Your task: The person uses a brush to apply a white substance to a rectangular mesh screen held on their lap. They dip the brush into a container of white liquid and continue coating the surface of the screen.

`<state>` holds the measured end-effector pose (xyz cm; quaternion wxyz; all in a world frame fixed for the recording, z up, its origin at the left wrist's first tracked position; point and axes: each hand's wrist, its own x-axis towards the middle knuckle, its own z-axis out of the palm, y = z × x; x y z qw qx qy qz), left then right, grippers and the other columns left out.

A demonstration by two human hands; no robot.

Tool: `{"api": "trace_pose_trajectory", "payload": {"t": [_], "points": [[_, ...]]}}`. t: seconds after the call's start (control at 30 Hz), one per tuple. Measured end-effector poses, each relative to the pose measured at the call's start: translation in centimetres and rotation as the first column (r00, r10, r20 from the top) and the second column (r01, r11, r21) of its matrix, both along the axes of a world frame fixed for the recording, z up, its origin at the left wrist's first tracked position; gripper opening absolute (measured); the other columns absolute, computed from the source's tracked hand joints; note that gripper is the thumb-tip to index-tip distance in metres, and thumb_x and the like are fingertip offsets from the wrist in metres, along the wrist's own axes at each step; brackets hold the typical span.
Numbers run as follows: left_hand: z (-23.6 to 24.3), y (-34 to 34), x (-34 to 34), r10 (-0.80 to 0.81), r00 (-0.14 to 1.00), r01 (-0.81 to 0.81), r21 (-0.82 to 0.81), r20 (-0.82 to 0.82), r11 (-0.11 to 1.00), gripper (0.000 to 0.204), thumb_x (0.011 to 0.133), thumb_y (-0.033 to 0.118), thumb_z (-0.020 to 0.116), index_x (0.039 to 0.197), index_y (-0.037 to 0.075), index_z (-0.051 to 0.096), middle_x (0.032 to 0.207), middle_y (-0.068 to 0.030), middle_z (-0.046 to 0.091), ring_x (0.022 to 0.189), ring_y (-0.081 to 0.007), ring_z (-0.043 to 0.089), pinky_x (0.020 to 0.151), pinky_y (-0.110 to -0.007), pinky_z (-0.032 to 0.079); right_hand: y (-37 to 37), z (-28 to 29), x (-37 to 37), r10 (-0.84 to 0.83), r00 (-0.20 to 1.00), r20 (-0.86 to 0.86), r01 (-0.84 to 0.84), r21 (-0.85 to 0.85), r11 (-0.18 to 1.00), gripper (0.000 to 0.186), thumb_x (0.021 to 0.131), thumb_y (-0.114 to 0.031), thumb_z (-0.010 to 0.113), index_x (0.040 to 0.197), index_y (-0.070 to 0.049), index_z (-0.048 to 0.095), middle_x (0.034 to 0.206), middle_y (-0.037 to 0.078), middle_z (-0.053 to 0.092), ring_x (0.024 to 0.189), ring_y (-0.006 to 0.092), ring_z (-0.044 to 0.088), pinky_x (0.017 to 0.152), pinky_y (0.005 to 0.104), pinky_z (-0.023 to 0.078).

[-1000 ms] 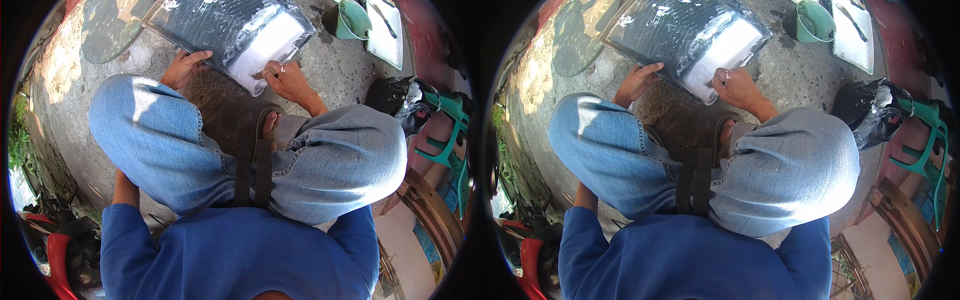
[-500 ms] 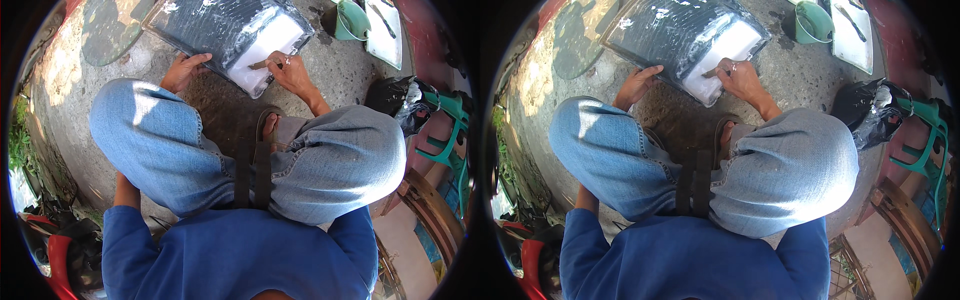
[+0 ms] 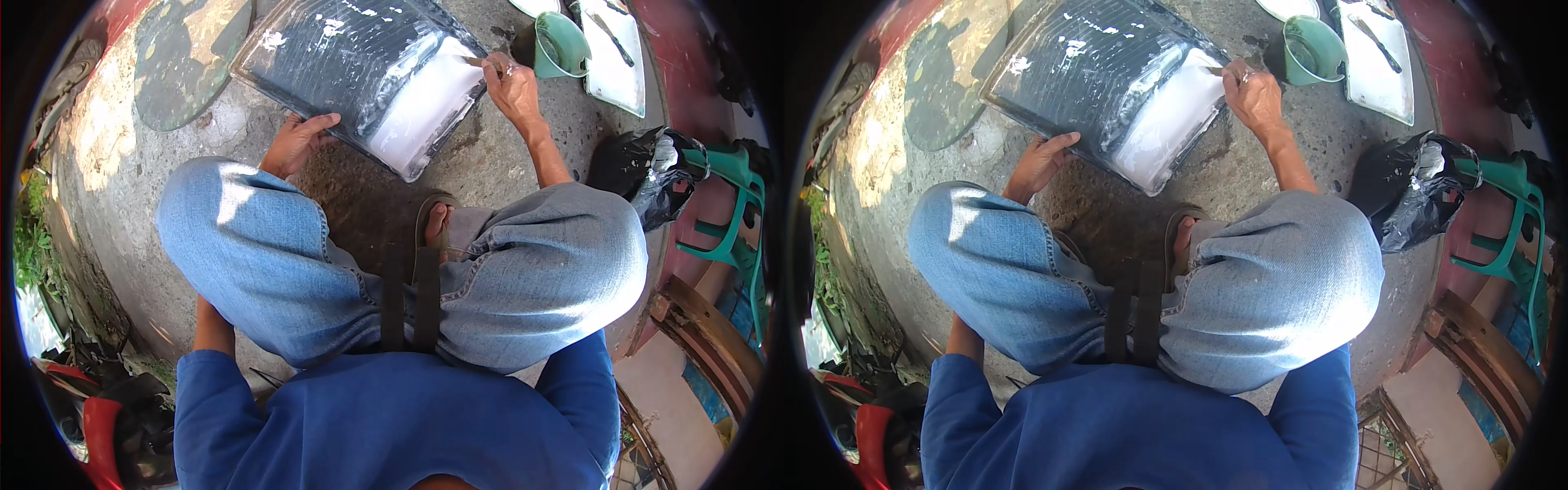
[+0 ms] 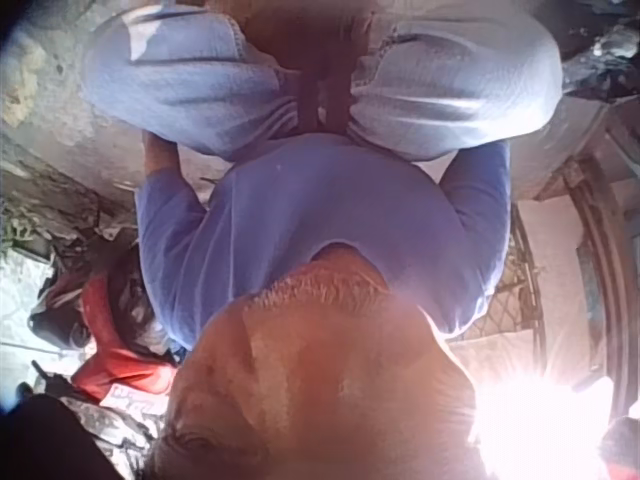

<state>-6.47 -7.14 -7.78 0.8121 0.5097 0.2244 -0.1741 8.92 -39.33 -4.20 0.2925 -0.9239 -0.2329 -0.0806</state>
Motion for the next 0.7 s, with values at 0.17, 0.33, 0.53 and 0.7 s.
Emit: {"api": "trace_pose_trajectory", "payload": {"t": [0.17, 0.33, 0.53, 0.7], "points": [[0.1, -0.5, 0.2, 0.026, 0.999, -0.027, -0.012, -0.022, 1.000, 0.025, 0.086, 0.007, 0.059, 0.110, 0.003, 0.055, 0.105, -0.0074, 0.061, 0.098, -0.0189, 0.058, 0.085, -0.038, 0.048, 0.2, 0.6, -2.8, 0.127, 0.991, -0.044, -0.129, -0.040, 0.991, 0.013, 0.084, -0.015, 0.056, 0.085, -0.003, 0.060, 0.066, 0.019, 0.058, 0.058, 0.0357, 0.058, 0.054, 0.0396, 0.046], [0.0, -0.5, 0.2, 0.013, 1.000, -0.013, -0.042, 0.015, 0.999, 0.024, 0.086, 0.007, 0.058, 0.110, 0.003, 0.055, 0.105, -0.0072, 0.061, 0.097, -0.0192, 0.059, 0.084, -0.038, 0.048, 0.0, -0.3, -1.7, 0.057, 0.998, 0.033, -0.056, -0.022, 0.998, 0.012, 0.084, -0.014, 0.056, 0.086, -0.003, 0.060, 0.066, 0.019, 0.058, 0.059, 0.0351, 0.059, 0.054, 0.0391, 0.046], [0.2, -0.5, 0.0, 0.043, 0.999, -0.043, -0.030, 0.015, 0.999, 0.025, 0.086, 0.006, 0.058, 0.111, 0.003, 0.054, 0.104, -0.0073, 0.061, 0.097, -0.0190, 0.059, 0.084, -0.038, 0.049, 0.7, 0.8, -1.9, 0.121, 0.992, -0.026, -0.122, -0.018, 0.992, 0.012, 0.084, -0.015, 0.055, 0.087, -0.003, 0.059, 0.069, 0.019, 0.060, 0.061, 0.0363, 0.059, 0.056, 0.0409, 0.046], [0.1, -0.2, 0.0, 0.028, 1.000, -0.028, -0.027, -0.005, 0.999, 0.026, 0.086, 0.006, 0.059, 0.111, 0.004, 0.054, 0.104, -0.0067, 0.062, 0.098, -0.0187, 0.059, 0.084, -0.038, 0.049, 1.4, 0.6, -2.2, 0.209, 0.977, -0.042, -0.212, -0.088, 0.973, 0.014, 0.084, -0.017, 0.052, 0.088, -0.006, 0.059, 0.074, 0.020, 0.062, 0.066, 0.0378, 0.060, 0.061, 0.0439, 0.048]]}}
